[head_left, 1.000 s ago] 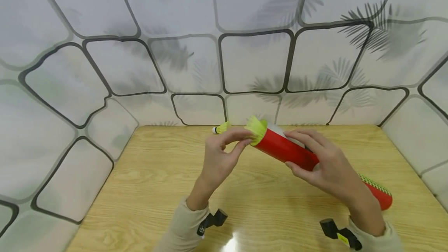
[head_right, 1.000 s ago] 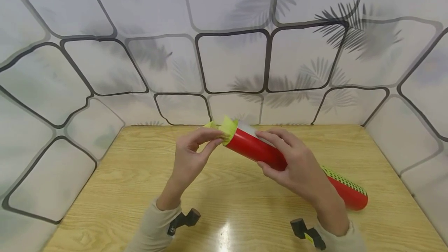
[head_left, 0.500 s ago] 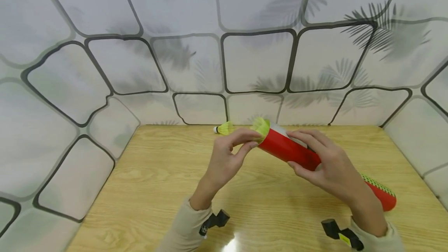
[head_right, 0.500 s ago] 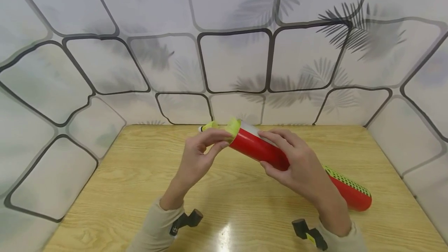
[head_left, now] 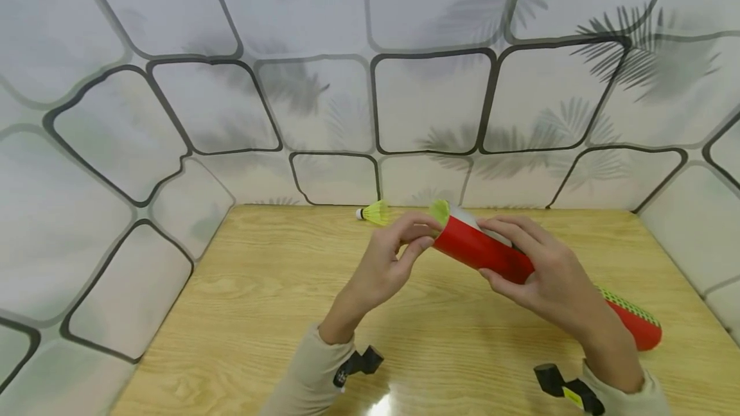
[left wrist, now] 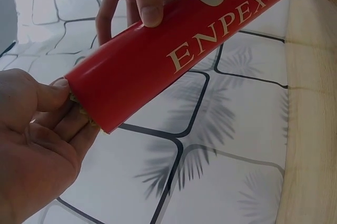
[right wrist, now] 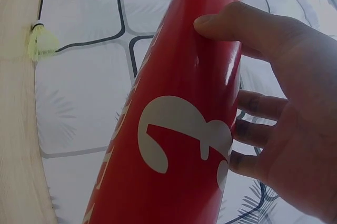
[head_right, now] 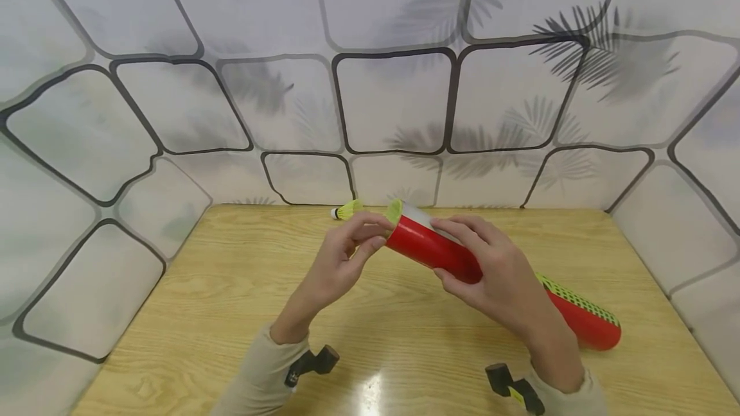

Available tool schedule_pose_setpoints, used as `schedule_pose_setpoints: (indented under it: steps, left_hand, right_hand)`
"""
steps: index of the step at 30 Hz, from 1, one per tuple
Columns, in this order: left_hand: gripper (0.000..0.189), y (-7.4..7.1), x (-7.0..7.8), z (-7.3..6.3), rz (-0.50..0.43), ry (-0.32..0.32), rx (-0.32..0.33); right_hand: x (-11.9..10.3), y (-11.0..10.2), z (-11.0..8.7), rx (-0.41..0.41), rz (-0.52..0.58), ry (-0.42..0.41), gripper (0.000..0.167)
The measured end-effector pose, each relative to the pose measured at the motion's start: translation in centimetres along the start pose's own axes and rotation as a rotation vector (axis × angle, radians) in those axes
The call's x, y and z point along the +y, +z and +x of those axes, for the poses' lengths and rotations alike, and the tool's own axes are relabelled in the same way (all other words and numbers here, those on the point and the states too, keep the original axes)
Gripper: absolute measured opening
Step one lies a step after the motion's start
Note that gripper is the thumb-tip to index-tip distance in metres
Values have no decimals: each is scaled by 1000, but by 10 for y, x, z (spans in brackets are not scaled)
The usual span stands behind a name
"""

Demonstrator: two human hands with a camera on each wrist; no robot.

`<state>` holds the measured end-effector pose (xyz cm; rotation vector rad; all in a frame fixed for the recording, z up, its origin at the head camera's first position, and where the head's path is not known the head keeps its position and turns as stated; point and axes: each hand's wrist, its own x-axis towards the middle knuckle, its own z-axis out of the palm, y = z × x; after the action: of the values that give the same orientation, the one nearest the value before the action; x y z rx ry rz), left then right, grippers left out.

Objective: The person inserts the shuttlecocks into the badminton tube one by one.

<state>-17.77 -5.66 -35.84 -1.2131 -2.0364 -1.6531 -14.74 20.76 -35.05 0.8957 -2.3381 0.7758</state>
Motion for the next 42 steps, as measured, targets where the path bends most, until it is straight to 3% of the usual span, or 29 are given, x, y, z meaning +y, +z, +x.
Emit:
schedule_pose_setpoints:
  steps: [5,12,19,23,27,35,42]
  left_hand:
    - [18,4,1,2,-53,-9,-50]
    - [14,5,2,4,-29,-1,-77]
    - [22,-1,0,3,-58,-12,-34]
    - [25,-10,-4,3,-76,6,9]
    - [22,-22,-14,2,-58,-16,57]
    - [21,-41,-50,-4,148,-126,123]
    - [27,-49,-90,-5,430,-199,70]
  right_hand:
    - [2,-3,-2,-6,-14,0,75]
    - [3,-5,-3,2,-4,-3,76]
    - [5,-5,-2,-9,13,4,76]
    - [8,-7,-2,-8,1,23,77]
    - [11,-13,-4,9,-9,37,80]
    - [15,-20,-8,28,-20,53,82]
    - [17,-28,-11,35,-22,85,83]
